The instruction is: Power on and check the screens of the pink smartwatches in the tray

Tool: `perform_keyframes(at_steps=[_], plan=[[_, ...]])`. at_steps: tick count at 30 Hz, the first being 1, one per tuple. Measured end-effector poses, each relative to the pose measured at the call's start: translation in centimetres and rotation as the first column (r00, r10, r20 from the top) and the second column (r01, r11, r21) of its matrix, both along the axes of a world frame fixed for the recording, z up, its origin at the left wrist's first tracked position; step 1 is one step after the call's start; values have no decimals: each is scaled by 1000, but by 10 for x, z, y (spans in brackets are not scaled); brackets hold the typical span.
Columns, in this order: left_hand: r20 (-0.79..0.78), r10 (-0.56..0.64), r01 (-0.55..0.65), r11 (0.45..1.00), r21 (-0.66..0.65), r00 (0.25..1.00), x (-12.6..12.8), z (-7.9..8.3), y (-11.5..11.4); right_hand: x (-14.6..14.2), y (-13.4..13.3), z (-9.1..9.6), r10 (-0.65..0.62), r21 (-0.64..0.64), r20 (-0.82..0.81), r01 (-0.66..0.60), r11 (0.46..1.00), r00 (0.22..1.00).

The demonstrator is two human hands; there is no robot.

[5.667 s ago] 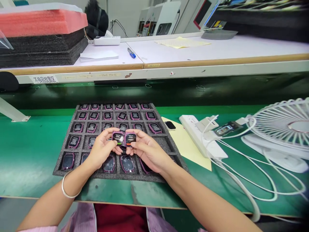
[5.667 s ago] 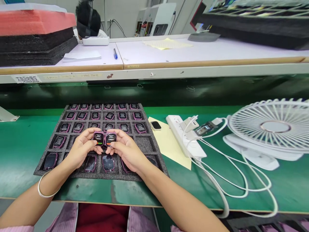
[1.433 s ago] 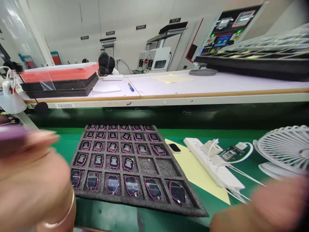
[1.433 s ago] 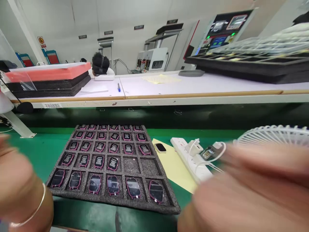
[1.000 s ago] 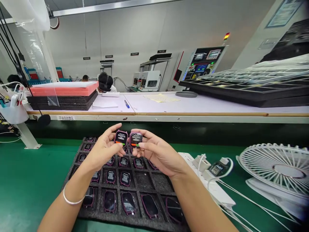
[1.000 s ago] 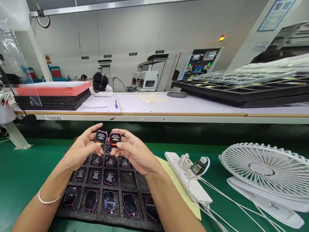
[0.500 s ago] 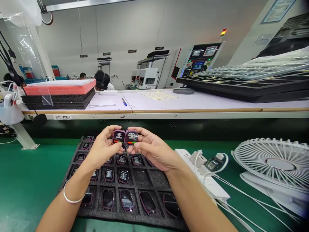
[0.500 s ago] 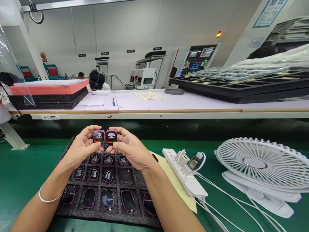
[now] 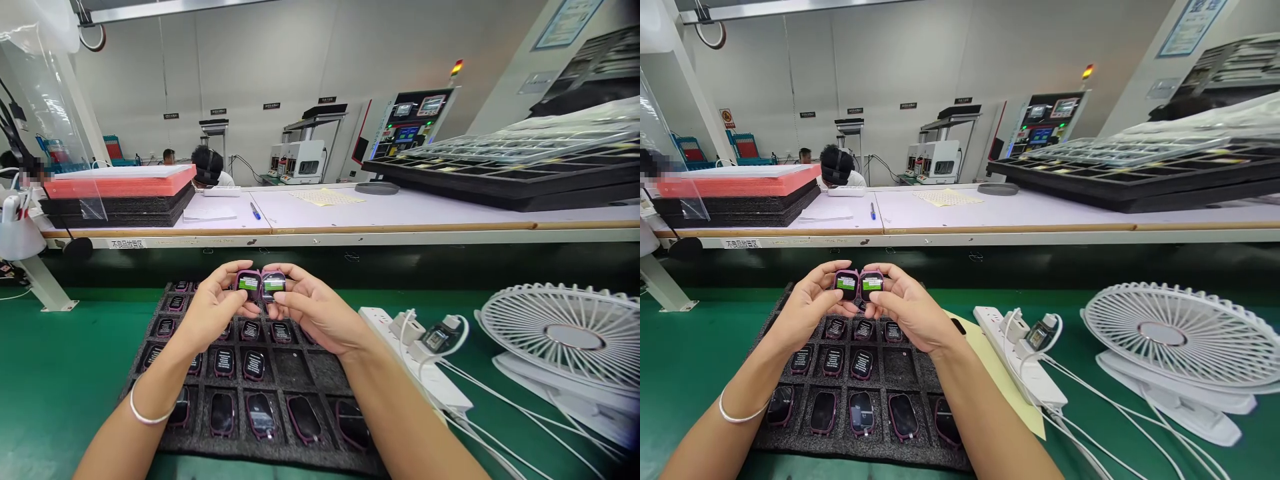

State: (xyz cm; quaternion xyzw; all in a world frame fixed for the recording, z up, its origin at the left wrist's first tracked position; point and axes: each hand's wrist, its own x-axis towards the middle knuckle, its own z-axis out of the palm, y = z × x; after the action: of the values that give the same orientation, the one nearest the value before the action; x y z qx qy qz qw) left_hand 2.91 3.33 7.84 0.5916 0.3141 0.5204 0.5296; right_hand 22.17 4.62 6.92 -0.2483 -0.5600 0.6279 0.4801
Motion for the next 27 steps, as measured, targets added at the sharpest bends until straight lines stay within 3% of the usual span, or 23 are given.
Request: perform_keyframes(at_steps=[9,27], plan=[[-10,-3,3,999,-42,1000,4,-1,-2,-2,2,-3,-78,0,23,78,997,997],[42,2,1,998,-58,999,1,-4,1,1,2,-1,-18,-40,-20,17,999,1000]])
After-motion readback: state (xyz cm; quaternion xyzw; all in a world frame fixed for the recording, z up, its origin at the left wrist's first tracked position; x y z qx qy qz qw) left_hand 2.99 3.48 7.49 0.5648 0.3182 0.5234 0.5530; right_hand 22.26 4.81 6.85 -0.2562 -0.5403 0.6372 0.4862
